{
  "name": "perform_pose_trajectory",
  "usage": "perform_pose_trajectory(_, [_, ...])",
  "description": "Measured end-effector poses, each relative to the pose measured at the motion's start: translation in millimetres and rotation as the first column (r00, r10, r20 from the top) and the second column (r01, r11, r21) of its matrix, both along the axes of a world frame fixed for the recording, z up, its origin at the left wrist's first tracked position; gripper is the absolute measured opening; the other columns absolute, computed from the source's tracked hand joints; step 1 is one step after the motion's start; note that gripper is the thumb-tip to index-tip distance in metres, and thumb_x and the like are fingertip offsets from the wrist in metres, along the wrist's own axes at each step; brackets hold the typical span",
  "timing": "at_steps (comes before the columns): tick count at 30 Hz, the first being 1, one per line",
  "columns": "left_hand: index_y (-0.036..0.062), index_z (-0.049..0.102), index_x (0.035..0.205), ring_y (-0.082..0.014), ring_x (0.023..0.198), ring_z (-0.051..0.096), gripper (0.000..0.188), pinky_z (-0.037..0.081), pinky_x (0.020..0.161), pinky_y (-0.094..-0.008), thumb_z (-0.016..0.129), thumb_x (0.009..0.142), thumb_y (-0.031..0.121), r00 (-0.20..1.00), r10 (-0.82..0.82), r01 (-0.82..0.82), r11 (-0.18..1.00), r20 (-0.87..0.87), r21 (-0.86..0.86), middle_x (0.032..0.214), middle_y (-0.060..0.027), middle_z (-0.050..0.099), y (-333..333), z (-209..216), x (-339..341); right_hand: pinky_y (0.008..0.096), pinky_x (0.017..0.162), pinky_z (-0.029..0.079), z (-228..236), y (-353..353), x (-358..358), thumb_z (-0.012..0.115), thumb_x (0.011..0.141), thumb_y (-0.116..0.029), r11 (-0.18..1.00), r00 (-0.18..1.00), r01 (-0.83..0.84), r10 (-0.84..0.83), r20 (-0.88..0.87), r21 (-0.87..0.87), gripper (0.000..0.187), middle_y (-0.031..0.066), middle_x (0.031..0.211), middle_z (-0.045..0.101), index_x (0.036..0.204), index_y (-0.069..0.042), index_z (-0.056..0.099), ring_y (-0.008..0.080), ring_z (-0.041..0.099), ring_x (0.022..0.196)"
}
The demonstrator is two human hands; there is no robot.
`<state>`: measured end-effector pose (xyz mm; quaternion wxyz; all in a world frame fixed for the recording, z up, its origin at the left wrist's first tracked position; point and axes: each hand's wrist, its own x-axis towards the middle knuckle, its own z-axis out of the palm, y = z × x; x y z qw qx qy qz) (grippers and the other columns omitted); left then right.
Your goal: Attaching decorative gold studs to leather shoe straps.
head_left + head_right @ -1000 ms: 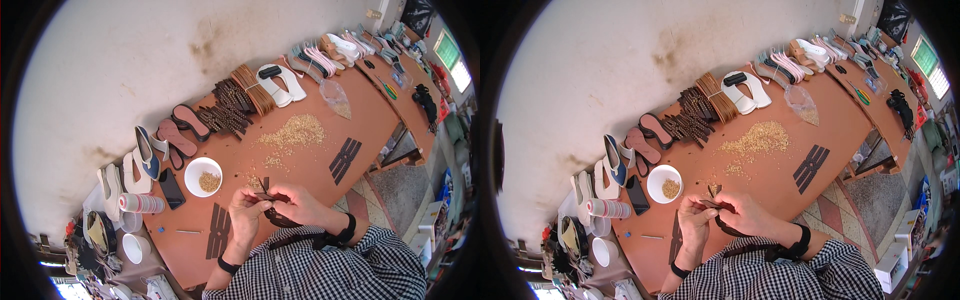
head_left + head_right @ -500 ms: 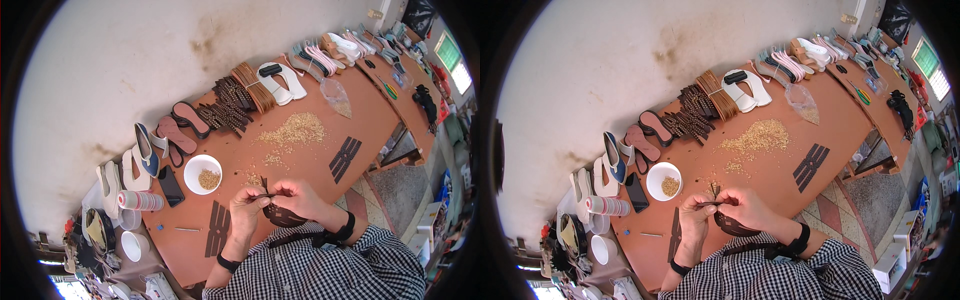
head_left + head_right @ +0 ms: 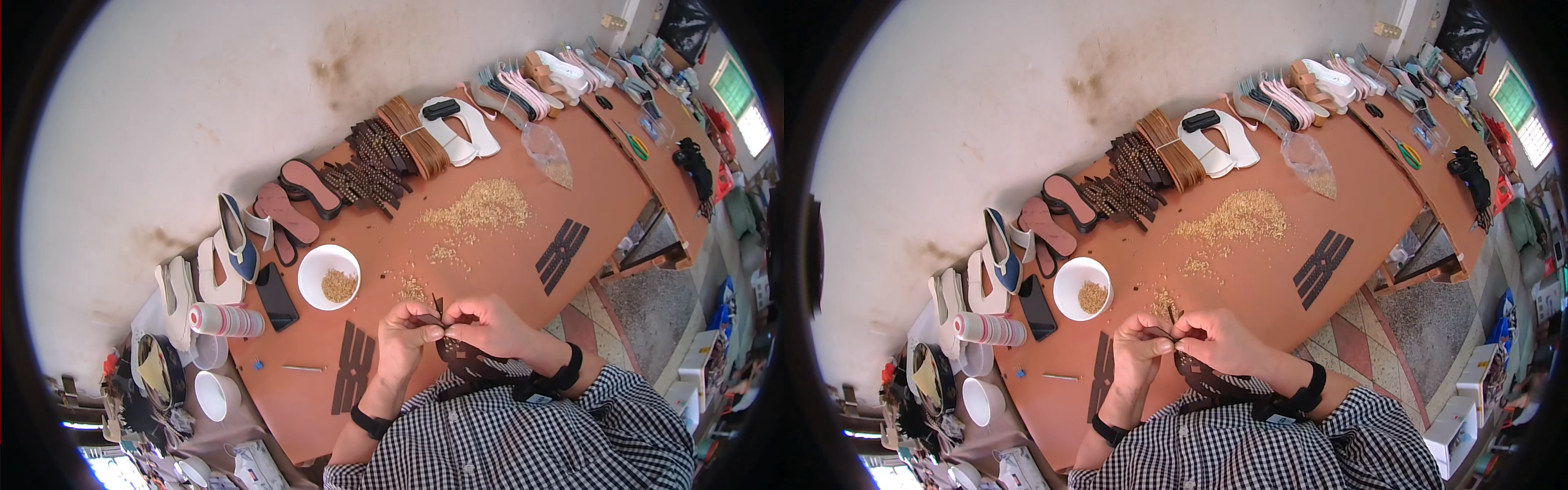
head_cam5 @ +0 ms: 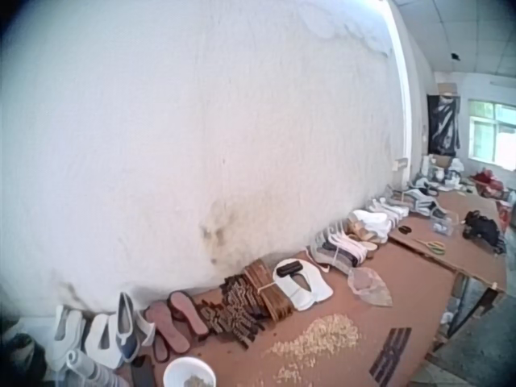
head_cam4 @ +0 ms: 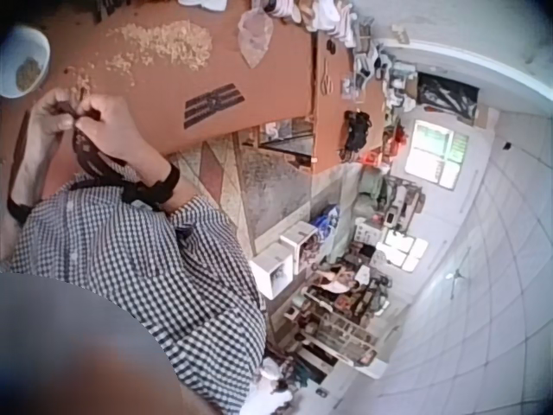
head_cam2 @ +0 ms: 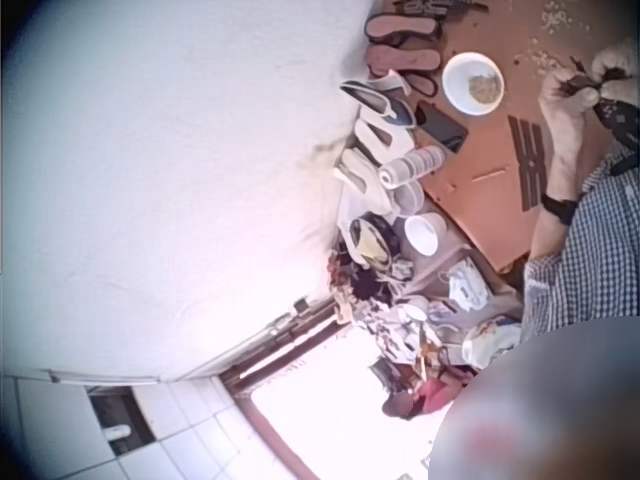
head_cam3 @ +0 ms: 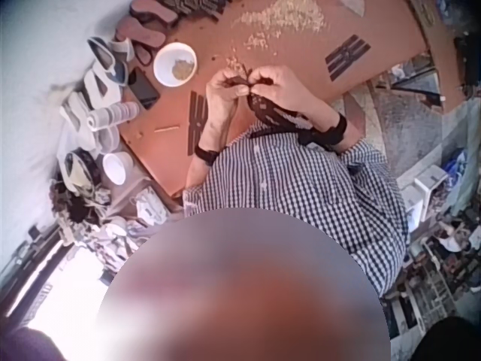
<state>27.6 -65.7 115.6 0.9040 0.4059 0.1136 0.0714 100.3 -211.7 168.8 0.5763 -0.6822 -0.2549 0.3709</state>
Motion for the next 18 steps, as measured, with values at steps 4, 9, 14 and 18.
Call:
perform_pose_trajectory(4, [0.0005,0.055,0.082,-0.0141,0.067,0.057,0.024,0.048,0.064,-0.0244,0.064,0.063,-0.012,0.998,-0.018,0.027,0.987,0.056,-0.157,0.075,-0.0089,0.060,-1,7,3,0.0191,0.057,0.042,-1,2,-2,0.053,0.079,-0.003,0.995,0.992,0.035,-0.023,-0.121,0.097,0.008,0.0001,0.072,0.055,0.086,0.001,0.055,0.0044,0.050,0.064])
perform_pose_trajectory(9, [0.0010,0.055,0.085,-0.0155,0.066,0.056,0.026,0.047,0.065,-0.0248,0.063,0.064,-0.011,0.996,0.019,-0.024,0.998,0.082,0.064,0.076,-0.0092,0.059,3,0,3,0.0185,0.060,0.042,-4,4,-2,0.051,0.081,-0.001,1.000,1.000,-0.011,0.011,-0.016,-0.009,0.006,-0.0010,0.074,0.052,0.086,0.000,0.052,0.0036,0.048,0.067])
perform_pose_trajectory(14, [0.0006,0.053,0.096,-0.0151,0.074,0.056,0.030,0.045,0.070,-0.0254,0.061,0.069,-0.007,0.998,0.019,-0.003,0.960,-0.055,0.282,0.082,-0.0078,0.058,5,6,13,0.0183,0.060,0.040,-17,9,-3,0.049,0.084,-0.007,0.975,0.919,0.197,-0.146,-0.366,0.106,0.012,-0.0007,0.078,0.051,0.094,0.000,0.050,0.0042,0.047,0.070])
perform_pose_trajectory(18, [0.0011,0.047,0.108,-0.0140,0.077,0.055,0.037,0.045,0.071,-0.0259,0.060,0.074,-0.001,0.983,-0.182,0.181,0.983,0.027,0.010,0.086,-0.0073,0.057,31,-8,12,0.0175,0.063,0.042,-18,1,6,0.049,0.085,-0.008,0.981,0.911,0.166,-0.112,-0.396,0.103,0.017,-0.0003,0.081,0.052,0.100,0.001,0.048,0.0040,0.049,0.071])
